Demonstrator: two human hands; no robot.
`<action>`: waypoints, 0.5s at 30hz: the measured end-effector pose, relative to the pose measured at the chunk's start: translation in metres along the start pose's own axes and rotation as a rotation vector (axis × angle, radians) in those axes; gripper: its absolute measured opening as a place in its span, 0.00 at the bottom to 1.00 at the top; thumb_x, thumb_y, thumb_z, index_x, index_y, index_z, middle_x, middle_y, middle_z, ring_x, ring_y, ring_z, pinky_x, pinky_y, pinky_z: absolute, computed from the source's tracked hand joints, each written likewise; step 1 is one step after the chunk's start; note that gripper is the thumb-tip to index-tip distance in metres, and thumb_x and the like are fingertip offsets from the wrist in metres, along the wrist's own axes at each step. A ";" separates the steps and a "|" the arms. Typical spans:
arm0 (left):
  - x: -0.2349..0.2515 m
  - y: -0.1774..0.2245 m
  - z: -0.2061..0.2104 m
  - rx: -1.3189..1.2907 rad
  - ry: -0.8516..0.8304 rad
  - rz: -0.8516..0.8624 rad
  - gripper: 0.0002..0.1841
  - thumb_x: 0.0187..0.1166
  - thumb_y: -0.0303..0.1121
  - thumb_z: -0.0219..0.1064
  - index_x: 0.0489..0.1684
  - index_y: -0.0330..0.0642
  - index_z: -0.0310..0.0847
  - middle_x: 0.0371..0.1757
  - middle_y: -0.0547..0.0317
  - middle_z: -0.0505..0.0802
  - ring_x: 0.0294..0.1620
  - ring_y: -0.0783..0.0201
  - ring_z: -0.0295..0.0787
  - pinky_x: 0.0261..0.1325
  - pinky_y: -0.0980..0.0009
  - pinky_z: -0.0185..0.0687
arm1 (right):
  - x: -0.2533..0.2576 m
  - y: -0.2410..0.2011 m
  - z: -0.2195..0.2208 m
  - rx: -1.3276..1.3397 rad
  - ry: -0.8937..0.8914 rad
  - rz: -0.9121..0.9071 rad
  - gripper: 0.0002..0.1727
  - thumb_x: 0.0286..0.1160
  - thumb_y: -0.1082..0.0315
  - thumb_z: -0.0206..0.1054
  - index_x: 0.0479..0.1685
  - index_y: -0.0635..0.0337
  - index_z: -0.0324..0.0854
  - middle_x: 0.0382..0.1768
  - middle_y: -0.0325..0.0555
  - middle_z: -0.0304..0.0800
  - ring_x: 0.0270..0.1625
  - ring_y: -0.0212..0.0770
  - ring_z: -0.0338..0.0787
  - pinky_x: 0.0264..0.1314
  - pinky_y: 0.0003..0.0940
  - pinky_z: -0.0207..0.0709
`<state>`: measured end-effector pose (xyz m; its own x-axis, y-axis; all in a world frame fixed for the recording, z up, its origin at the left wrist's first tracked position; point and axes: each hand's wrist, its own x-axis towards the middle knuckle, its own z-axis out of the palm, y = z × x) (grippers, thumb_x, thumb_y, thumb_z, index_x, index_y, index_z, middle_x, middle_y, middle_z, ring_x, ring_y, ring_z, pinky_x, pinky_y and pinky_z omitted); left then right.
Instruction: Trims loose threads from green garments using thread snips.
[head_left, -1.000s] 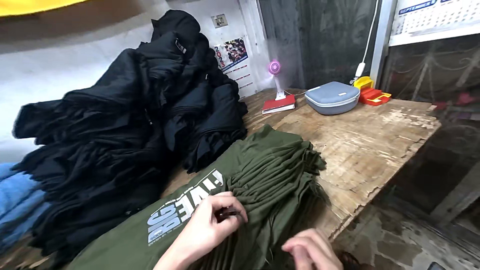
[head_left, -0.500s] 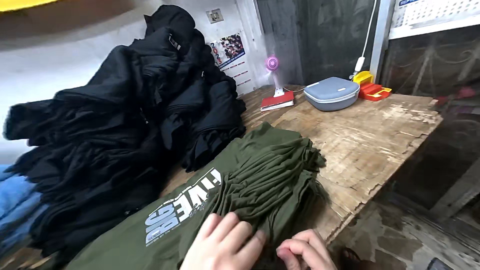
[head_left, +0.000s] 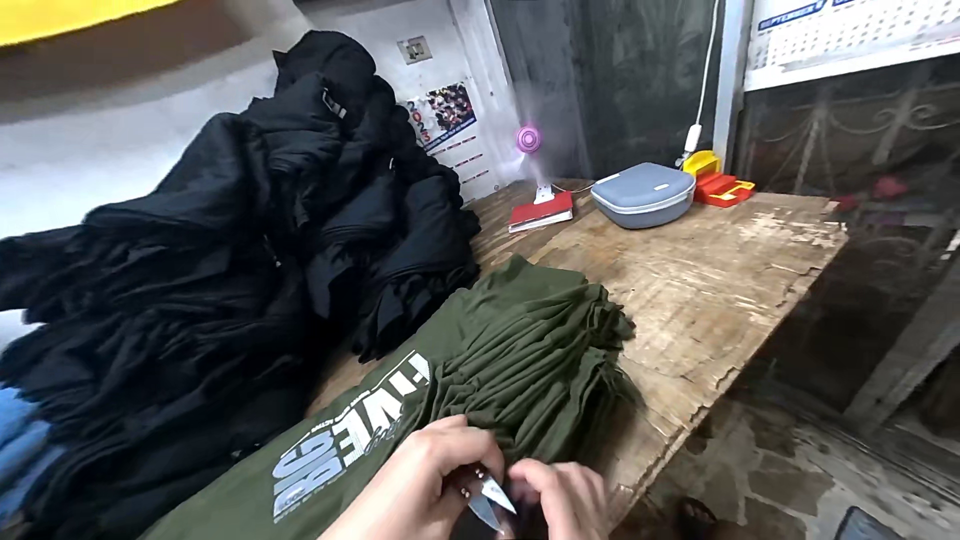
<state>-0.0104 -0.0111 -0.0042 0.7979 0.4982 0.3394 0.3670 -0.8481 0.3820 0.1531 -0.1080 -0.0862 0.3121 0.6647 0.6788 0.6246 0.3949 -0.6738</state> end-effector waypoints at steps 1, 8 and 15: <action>0.001 -0.002 0.001 -0.012 0.009 -0.049 0.13 0.66 0.24 0.64 0.41 0.54 0.88 0.39 0.73 0.92 0.41 0.76 0.87 0.44 0.74 0.86 | 0.001 0.000 -0.002 0.091 -0.039 0.013 0.19 0.61 0.67 0.80 0.54 0.57 0.88 0.36 0.34 0.96 0.43 0.35 0.92 0.65 0.49 0.78; 0.004 0.011 0.015 0.118 0.209 -0.178 0.23 0.64 0.43 0.78 0.62 0.58 0.84 0.47 0.78 0.92 0.51 0.75 0.88 0.58 0.68 0.87 | 0.002 0.023 -0.025 -0.104 0.062 -0.123 0.08 0.77 0.51 0.73 0.33 0.33 0.96 0.29 0.22 0.94 0.51 0.30 0.86 0.74 0.52 0.56; -0.005 0.032 0.012 0.336 0.156 -0.027 0.09 0.68 0.51 0.77 0.40 0.65 0.94 0.44 0.79 0.95 0.47 0.70 0.89 0.50 0.60 0.81 | 0.002 0.028 -0.029 0.004 0.127 -0.167 0.07 0.76 0.54 0.73 0.33 0.38 0.94 0.30 0.23 0.93 0.52 0.29 0.85 0.75 0.45 0.59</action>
<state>0.0029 -0.0432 -0.0044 0.7129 0.5207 0.4698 0.5441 -0.8333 0.0979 0.1913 -0.1142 -0.0953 0.2925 0.5041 0.8126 0.6723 0.4958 -0.5496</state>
